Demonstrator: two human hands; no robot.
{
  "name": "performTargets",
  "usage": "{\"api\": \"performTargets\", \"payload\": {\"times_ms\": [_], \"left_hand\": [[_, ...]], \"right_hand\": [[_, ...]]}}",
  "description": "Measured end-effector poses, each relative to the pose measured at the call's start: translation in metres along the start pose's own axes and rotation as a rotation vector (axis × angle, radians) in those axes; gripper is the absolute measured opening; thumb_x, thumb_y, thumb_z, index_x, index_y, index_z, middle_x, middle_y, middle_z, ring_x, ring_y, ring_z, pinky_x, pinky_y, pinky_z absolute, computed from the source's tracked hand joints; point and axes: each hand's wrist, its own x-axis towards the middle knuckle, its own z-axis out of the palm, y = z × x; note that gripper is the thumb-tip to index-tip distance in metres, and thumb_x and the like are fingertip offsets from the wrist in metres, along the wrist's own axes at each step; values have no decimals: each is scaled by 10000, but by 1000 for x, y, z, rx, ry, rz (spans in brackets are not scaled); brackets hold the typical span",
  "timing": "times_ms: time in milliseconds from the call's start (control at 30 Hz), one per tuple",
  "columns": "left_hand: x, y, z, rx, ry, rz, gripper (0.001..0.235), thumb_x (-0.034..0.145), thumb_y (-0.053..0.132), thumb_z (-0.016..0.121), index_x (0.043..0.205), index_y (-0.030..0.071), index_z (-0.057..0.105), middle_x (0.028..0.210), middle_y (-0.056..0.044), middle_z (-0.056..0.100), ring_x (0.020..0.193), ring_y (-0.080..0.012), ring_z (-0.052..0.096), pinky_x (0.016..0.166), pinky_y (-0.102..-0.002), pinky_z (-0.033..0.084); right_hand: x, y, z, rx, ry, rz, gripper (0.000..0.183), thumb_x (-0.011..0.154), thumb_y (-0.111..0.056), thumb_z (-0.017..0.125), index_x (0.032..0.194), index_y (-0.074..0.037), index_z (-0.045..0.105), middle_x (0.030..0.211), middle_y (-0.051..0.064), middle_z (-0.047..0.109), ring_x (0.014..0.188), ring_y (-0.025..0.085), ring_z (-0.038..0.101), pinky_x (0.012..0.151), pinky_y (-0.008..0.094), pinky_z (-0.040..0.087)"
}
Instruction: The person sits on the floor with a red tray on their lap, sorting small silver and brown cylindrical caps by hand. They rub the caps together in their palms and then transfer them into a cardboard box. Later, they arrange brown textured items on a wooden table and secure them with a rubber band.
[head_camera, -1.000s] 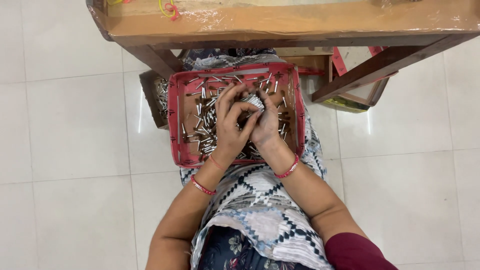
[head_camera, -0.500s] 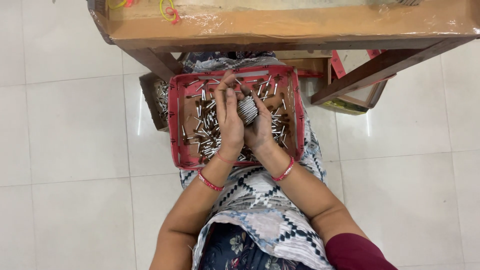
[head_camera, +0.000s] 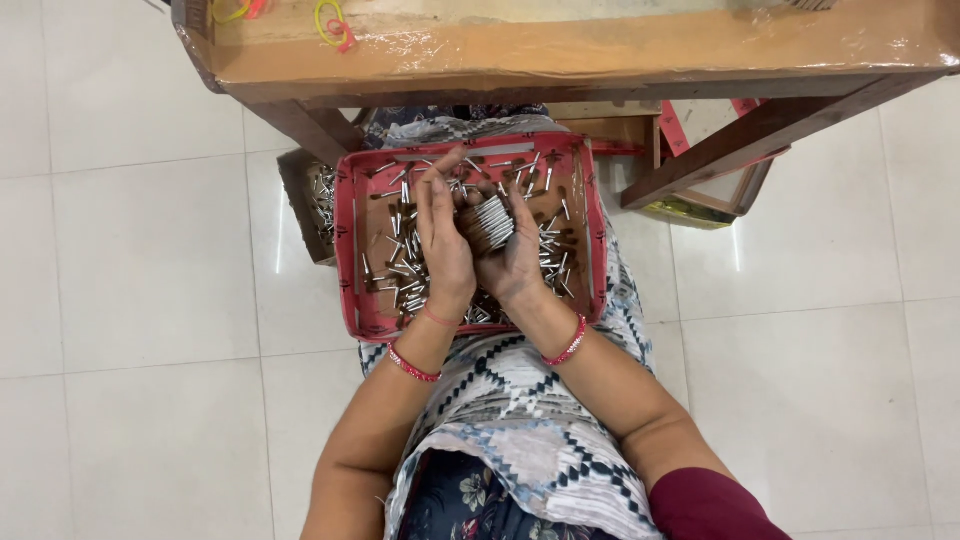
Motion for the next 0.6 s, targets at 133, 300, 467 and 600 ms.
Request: {"api": "performTargets", "payload": {"times_ms": [133,300,467,600], "left_hand": [[-6,7,6,381,-125,251,373,1160,291,421,1393,39,567,1574,-150,494,1547,-281,394,1310,-393,285],[-21,-12,15,528,-287,142,418,1106,207,461,1503,97,533,1642,-118,432,1575,-334,350,1310,-446,229],[9,-36,9,622,-164,196,425,1113,202,428,1510,113,552,1648,-116,459,1591,-328,342,1335,-436,242],[-17,-30,25,450,-267,156,442,1134,236,407,1535,73,496,1632,-138,453,1599,-342,300,1335,-466,111]], "right_hand": [[-6,3,-10,-50,46,-44,437,1059,-431,457,1151,-51,651,1089,127,703,1031,272,679,970,412,557],[-11,-8,16,-628,-12,-89,641,1068,-493,283,1577,-112,367,1599,97,437,1423,231,478,1176,379,409],[-6,-5,11,-622,10,-132,612,1097,-442,354,1591,-80,364,1644,117,387,1499,244,393,1258,386,298],[8,-23,-12,-804,-300,-294,627,1087,-508,369,1608,-158,335,1653,38,401,1545,155,389,1314,329,270]]}}
